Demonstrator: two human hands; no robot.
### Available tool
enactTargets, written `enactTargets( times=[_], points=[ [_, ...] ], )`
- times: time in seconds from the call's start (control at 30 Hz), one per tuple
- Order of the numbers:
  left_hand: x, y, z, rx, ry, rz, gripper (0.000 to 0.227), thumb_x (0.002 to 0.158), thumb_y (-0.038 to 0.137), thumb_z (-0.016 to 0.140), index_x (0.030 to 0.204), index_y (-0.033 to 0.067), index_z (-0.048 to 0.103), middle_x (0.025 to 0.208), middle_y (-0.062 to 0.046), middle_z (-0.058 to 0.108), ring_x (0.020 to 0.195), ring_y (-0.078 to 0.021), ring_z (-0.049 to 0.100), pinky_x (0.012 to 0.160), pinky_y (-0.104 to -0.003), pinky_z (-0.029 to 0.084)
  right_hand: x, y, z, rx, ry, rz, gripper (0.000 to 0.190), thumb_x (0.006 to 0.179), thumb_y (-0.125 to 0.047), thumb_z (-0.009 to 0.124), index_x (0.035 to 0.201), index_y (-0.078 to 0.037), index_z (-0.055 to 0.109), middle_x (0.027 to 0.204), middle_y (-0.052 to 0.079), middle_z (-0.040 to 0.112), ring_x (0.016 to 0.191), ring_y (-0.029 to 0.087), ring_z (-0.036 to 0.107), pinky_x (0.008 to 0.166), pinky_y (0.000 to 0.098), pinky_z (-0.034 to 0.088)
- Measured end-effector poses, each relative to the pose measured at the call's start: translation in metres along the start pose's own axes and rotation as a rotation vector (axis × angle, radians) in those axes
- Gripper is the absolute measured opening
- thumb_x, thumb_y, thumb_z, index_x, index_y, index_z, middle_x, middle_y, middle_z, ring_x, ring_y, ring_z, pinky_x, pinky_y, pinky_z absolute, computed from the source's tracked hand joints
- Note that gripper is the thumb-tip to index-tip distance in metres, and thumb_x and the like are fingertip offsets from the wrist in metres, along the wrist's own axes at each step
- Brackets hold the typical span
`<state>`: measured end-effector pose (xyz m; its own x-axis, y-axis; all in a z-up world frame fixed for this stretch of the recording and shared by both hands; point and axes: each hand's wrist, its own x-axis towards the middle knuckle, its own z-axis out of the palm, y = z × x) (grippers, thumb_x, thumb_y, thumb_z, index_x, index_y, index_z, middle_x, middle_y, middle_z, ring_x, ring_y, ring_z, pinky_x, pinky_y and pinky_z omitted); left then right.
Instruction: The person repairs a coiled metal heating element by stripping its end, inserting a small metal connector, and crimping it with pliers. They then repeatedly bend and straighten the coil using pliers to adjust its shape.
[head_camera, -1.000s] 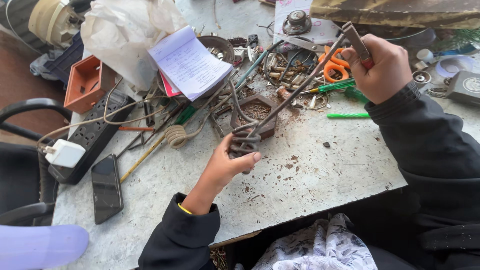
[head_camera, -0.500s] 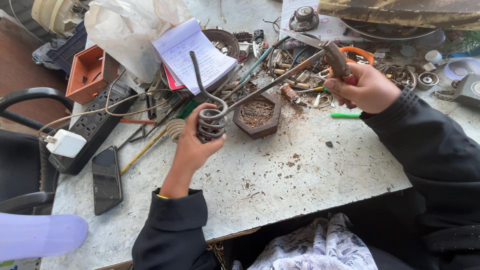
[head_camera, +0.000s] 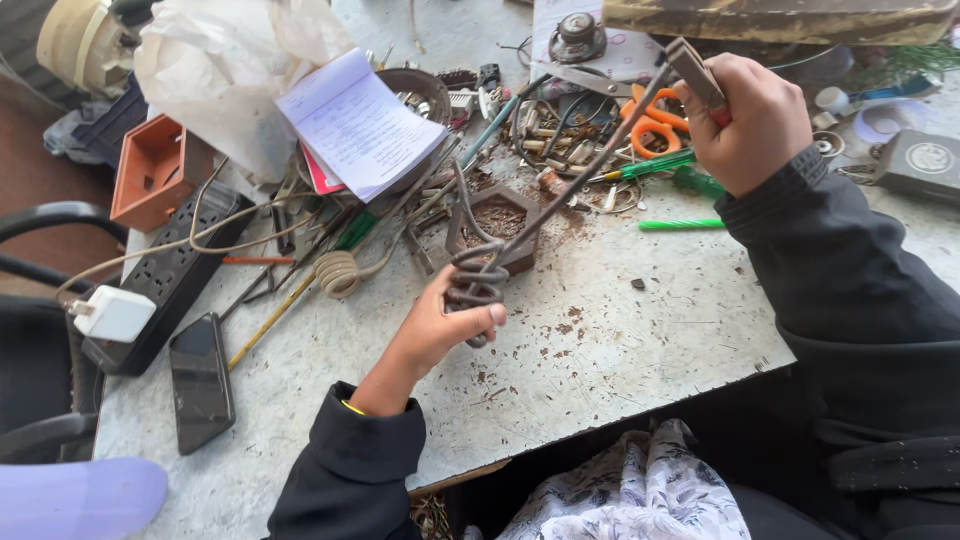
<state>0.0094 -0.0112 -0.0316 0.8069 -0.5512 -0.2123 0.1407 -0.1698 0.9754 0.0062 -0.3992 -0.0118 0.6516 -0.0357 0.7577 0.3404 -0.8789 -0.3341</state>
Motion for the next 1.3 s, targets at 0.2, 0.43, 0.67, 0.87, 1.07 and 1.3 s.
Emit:
enactTargets(
  times=[0.2,0.43,0.67,0.87,1.07,1.3],
  points=[
    [-0.013,0.022,-0.014,0.64,0.445,0.506,0.063,0.084,0.019,0.082,0.138,0.0078,0.052,0.11,-0.007,0.072,0.093,-0.0124,0.072,0.079,-0.026,0.059,0.005,-0.003,0.018,0.129,-0.179,0.164,0.012,0.105,-0.013,0.073,0.114,-0.004,0.072,0.08,0.013,0.068,0.065,0.021,0.067,0.06,0.0347,0.053],
    [-0.021,0.029,-0.005,0.565,0.35,0.423,0.063,0.083,0.018,0.08,0.139,0.0075,0.053,0.109,-0.007,0.073,0.094,-0.0123,0.072,0.082,-0.025,0.06,0.009,0.019,0.004,-0.216,0.103,-0.222,0.007,0.095,0.001,0.069,0.102,-0.001,0.068,0.096,0.014,0.071,0.083,0.029,0.071,0.08,0.0397,0.059],
    [-0.025,0.032,-0.019,0.491,0.357,0.264,0.07,0.078,0.016,0.079,0.141,0.0123,0.05,0.11,-0.003,0.071,0.087,-0.0132,0.071,0.073,-0.028,0.062,0.005,0.002,0.005,-0.031,-0.085,0.073,0.008,0.103,-0.01,0.07,0.107,-0.003,0.071,0.093,0.012,0.07,0.078,0.022,0.068,0.073,0.036,0.056],
    [-0.024,0.029,-0.049,1.066,0.793,0.824,0.076,0.078,0.012,0.09,0.14,0.006,0.047,0.124,-0.016,0.064,0.115,-0.0306,0.064,0.094,-0.041,0.056,-0.001,-0.028,0.018,0.516,-0.435,0.48,0.023,0.101,-0.024,0.062,0.112,-0.004,0.066,0.089,0.004,0.067,0.067,0.013,0.058,0.061,0.0317,0.052],
    [-0.025,0.029,-0.081,1.033,0.941,0.725,0.049,0.084,0.005,0.087,0.123,0.0123,0.057,0.115,-0.008,0.069,0.113,-0.0302,0.066,0.098,-0.044,0.054,-0.016,-0.053,0.032,0.784,-0.82,0.653,0.023,0.097,-0.027,0.064,0.096,-0.004,0.062,0.072,0.004,0.062,0.064,0.015,0.061,0.058,0.0326,0.055],
    [-0.023,0.026,-0.096,0.858,0.648,0.464,0.042,0.075,0.013,0.091,0.105,0.0101,0.063,0.1,-0.004,0.072,0.094,-0.0175,0.071,0.083,-0.036,0.056,-0.022,-0.056,0.022,0.902,-0.752,0.553,0.021,0.097,-0.026,0.066,0.102,-0.005,0.065,0.076,0.001,0.06,0.068,0.011,0.058,0.06,0.03,0.051]
  ],
)
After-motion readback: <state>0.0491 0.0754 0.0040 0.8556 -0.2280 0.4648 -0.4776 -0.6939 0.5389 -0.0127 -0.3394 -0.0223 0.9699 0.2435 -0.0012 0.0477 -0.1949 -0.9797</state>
